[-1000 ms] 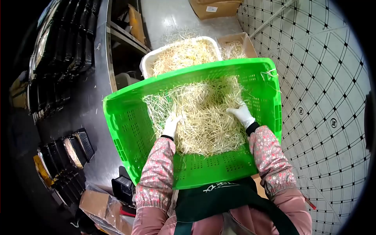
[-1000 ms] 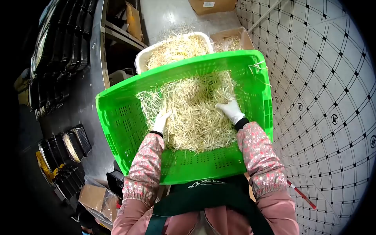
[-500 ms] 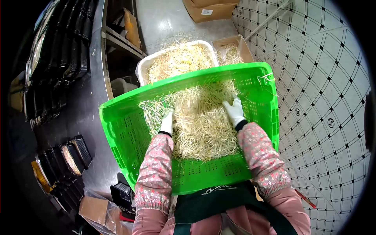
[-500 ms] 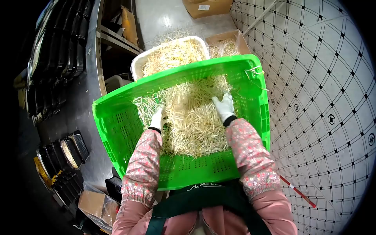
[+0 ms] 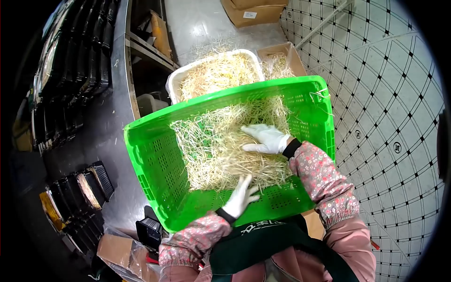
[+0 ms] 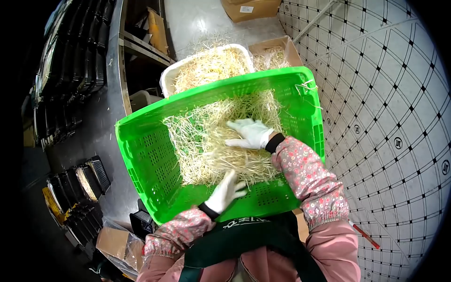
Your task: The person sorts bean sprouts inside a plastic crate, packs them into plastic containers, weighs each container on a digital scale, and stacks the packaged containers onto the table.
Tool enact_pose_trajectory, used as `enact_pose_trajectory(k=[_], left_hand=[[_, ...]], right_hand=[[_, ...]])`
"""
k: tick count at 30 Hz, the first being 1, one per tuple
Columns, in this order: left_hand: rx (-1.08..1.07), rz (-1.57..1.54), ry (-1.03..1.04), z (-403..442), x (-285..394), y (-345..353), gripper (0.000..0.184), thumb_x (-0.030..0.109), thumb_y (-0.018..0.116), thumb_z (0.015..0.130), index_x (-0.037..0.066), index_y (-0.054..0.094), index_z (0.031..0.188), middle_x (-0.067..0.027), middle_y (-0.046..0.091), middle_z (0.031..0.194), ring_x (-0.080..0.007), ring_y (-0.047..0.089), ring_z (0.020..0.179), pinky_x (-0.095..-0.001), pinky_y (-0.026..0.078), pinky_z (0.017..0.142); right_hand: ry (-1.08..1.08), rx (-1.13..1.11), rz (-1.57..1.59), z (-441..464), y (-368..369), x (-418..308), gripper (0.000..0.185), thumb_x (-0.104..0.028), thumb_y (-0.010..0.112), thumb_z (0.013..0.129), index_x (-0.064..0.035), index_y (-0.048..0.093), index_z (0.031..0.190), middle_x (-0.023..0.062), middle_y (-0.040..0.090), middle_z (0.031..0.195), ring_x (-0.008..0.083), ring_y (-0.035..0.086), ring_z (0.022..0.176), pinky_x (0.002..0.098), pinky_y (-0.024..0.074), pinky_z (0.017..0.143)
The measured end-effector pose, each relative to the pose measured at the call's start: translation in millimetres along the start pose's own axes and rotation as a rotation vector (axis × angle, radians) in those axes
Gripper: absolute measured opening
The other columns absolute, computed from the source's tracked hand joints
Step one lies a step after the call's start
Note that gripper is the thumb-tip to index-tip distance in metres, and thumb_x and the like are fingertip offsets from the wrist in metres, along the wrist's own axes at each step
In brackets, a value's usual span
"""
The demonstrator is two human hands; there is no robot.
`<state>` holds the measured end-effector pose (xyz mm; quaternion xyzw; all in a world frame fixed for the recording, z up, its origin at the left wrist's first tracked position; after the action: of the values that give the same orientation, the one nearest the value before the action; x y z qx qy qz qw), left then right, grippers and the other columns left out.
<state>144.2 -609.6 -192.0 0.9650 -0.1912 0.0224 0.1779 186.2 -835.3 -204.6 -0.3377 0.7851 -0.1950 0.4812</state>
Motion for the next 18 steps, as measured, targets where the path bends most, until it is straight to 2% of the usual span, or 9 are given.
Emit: enact_pose_trajectory(k=[3,4,5,6,10,12,15,16,18], left_hand=[[-0.201,0.465,0.003,19.5,33.9,-60.3,0.066,0.032,0.063,0.096,0.008,0.037,0.151,-0.0136,0.051,0.145,-0.0302,0.066,0.110,-0.0398,0.052,0.095],[-0.105,0.772,0.500,24.1,72.1,-56.1,0.055,0.027,0.061,0.097,0.005,0.047,0.145,-0.0163,0.061,0.134,-0.0278,0.064,0.115,-0.0374,0.051,0.099],[0.155,1.080,0.694,33.6,108.7,-52.6,0.048,0.025,0.061,0.097,0.003,0.052,0.139,-0.0192,0.065,0.127,-0.0263,0.063,0.116,-0.0364,0.049,0.100],[0.212,1.002,0.841,43.2,138.4,-42.0,0.049,0.027,0.061,0.096,0.002,0.052,0.138,-0.0222,0.060,0.133,-0.0305,0.059,0.123,-0.0384,0.046,0.105],[0.401,1.325,1.338,135.7,196.9,-22.1,0.056,0.029,0.056,0.097,0.005,0.042,0.146,-0.0256,0.051,0.140,-0.0421,0.050,0.129,-0.0427,0.039,0.111],[0.515,1.407,1.320,172.3,185.8,-24.1,0.051,0.029,0.056,0.097,0.005,0.048,0.141,-0.0254,0.058,0.132,-0.0408,0.055,0.122,-0.0442,0.044,0.104],[0.150,1.336,0.858,115.9,148.9,-1.0,0.053,0.040,0.054,0.098,0.005,0.053,0.137,-0.0240,0.062,0.123,-0.0403,0.057,0.117,-0.0447,0.044,0.103],[0.058,1.346,0.903,110.9,119.7,-12.0,0.066,0.048,0.057,0.094,0.002,0.049,0.140,-0.0259,0.061,0.124,-0.0400,0.057,0.117,-0.0461,0.044,0.103],[-0.011,1.502,0.897,69.9,66.9,-35.8,0.096,0.059,0.068,0.081,-0.001,0.035,0.147,-0.0253,0.049,0.137,-0.0404,0.046,0.128,-0.0523,0.030,0.112]], right_hand=[[0.296,-0.058,-0.046,6.9,-33.0,33.6,0.078,-0.061,0.056,0.089,-0.0044,0.047,0.141,0.0267,0.056,0.131,0.0400,0.056,0.119,0.0461,0.0441,0.100],[0.437,-0.128,0.016,11.0,-39.0,46.3,0.075,-0.058,0.057,0.089,-0.0035,0.050,0.139,0.0277,0.059,0.127,0.0397,0.059,0.114,0.0457,0.0464,0.097],[0.482,-0.108,-0.018,22.4,-28.6,68.2,0.070,-0.054,0.057,0.089,-0.0023,0.052,0.136,0.0271,0.063,0.120,0.0400,0.062,0.107,0.0454,0.0499,0.091],[0.297,0.235,-0.021,35.3,-15.1,85.7,0.070,-0.055,0.053,0.092,-0.0038,0.051,0.139,0.0234,0.058,0.133,0.0384,0.056,0.120,0.0441,0.0444,0.102],[0.420,0.131,-0.121,70.6,-14.8,84.8,0.074,-0.061,0.043,0.095,-0.0102,0.042,0.148,0.0173,0.042,0.152,0.0366,0.034,0.143,0.0445,0.0216,0.119],[0.425,0.112,-0.180,65.8,5.4,84.5,0.078,-0.064,0.046,0.093,-0.0107,0.039,0.150,0.0176,0.039,0.153,0.0375,0.035,0.142,0.0466,0.0265,0.117],[0.377,-0.123,-0.019,27.1,31.1,48.8,0.092,-0.073,0.053,0.083,-0.0093,0.041,0.148,0.0227,0.038,0.151,0.0403,0.035,0.140,0.0494,0.0324,0.114],[0.362,-0.309,0.083,3.5,34.7,30.8,0.099,-0.076,0.057,0.078,-0.0091,0.039,0.148,0.0251,0.038,0.150,0.0414,0.036,0.139,0.0515,0.0336,0.113],[0.147,-0.137,-0.093,-56.9,53.4,-1.0,0.115,-0.075,0.070,0.067,-0.0094,0.029,0.152,0.0278,0.036,0.148,0.0448,0.035,0.138,0.0587,0.0333,0.110]])
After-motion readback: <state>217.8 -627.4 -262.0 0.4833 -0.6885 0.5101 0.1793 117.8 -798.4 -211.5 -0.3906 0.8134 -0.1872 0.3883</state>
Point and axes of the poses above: each hand's wrist, its own z-axis towards the middle knuckle, its own y-axis out of the palm, x = y × z, the point moved 5 cm from there along z, towards the middle knuckle
